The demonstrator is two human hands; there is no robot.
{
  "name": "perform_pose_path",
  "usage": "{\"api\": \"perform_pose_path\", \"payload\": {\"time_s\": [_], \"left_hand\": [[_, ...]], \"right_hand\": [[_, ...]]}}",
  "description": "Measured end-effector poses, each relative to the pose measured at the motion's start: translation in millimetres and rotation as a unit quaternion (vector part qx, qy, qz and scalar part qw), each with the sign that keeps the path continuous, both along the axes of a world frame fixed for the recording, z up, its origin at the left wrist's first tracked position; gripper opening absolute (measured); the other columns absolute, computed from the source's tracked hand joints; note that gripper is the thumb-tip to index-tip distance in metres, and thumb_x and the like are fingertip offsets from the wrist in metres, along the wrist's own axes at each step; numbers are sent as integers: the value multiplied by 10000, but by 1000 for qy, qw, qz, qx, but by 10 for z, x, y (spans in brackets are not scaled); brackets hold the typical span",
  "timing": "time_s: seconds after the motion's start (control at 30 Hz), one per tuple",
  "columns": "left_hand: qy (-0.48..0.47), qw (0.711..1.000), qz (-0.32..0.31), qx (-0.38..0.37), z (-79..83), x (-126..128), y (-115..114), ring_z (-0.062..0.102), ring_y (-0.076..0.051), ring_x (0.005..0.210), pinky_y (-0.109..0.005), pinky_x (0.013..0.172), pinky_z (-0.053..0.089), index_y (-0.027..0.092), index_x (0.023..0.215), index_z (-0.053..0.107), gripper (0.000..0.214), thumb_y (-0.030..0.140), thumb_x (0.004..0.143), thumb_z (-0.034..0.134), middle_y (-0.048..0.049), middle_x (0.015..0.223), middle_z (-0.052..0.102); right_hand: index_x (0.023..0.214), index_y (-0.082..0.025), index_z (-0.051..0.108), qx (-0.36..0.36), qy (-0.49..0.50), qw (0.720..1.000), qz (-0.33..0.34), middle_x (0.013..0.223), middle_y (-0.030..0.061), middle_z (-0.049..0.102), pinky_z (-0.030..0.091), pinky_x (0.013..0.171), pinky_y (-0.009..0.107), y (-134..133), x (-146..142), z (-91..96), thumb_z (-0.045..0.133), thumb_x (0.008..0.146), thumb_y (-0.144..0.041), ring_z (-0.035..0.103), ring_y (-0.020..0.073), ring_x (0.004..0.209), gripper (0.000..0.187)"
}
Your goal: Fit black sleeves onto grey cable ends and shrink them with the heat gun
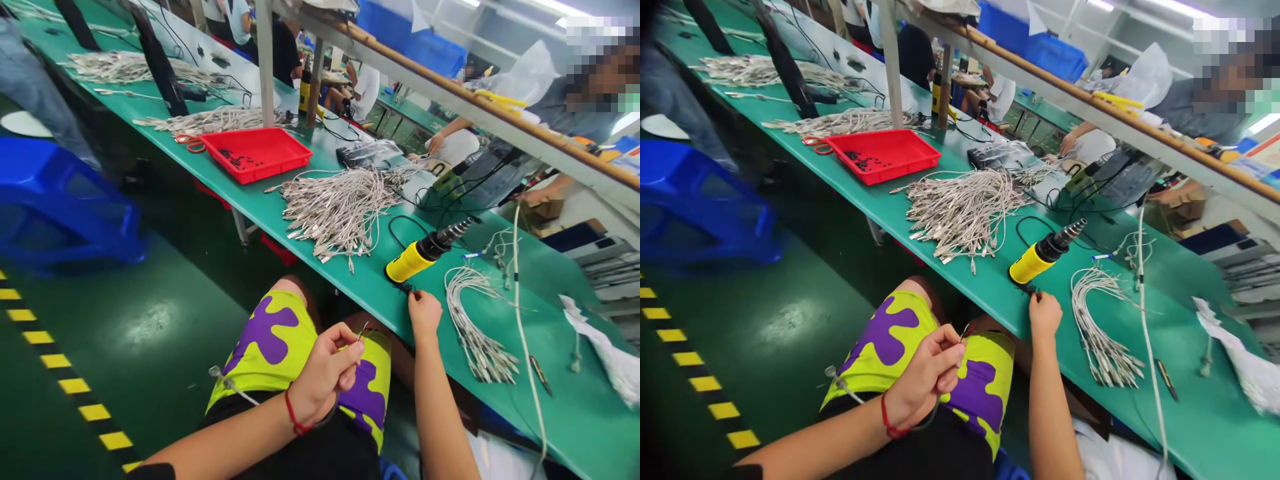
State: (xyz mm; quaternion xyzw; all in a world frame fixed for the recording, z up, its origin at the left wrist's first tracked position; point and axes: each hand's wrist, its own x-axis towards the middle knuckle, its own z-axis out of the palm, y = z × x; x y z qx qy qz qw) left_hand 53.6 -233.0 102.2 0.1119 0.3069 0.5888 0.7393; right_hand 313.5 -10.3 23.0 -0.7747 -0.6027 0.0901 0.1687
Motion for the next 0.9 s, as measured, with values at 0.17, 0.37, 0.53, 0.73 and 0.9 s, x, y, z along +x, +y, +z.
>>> {"api": "perform_pose_path", "payload": {"time_s": [0.17, 0.37, 0.53, 0.73, 0.9], "left_hand": [[-10, 1000, 12, -9, 62, -29, -15, 241, 7, 409, -142, 409, 191, 199, 836, 490, 352, 285, 809, 830, 106, 626, 469], [-12, 1000, 6, -2, 82, -58, -11, 248, 6, 405, -158, 408, 172, 198, 858, 522, 301, 243, 802, 815, 96, 663, 486], [-10, 1000, -16, -8, 81, -43, -2, 258, 43, 400, -170, 401, 135, 187, 864, 545, 242, 214, 815, 781, 15, 995, 635], [21, 999, -17, 38, 112, -82, -38, 279, 40, 422, -169, 398, 166, 175, 829, 549, 241, 232, 847, 782, 1, 1033, 653], [22, 998, -13, 51, 133, -128, -86, 315, 39, 439, -160, 409, 199, 174, 839, 546, 240, 203, 856, 783, -21, 1107, 676]], "right_hand": [[1021, -156, 686, 27, 99, 994, -27, 1090, 62, 695, 548, 917, 441, -75, 75, 246, 685, 968, -363, 664, 223, 1011, 214], [840, -195, 584, 72, 364, 928, -21, 751, -22, 588, 487, 626, 299, -623, -73, 427, 707, 866, -457, 566, 150, 647, 291], [700, -244, 429, -6, 595, 802, 53, 621, -55, 462, 377, 461, 267, -1345, -633, 564, 627, 802, -474, 403, 112, 455, 320], [624, -229, 369, -36, 689, 719, 86, 511, -68, 399, 313, 433, 236, -1808, -1077, 812, 572, 943, -393, 324, 86, 398, 412], [680, -185, 552, 8, 721, 681, 127, 819, 6, 659, 363, 428, 210, -1925, -1165, 947, 706, 882, -276, 497, 68, 479, 270]]}}
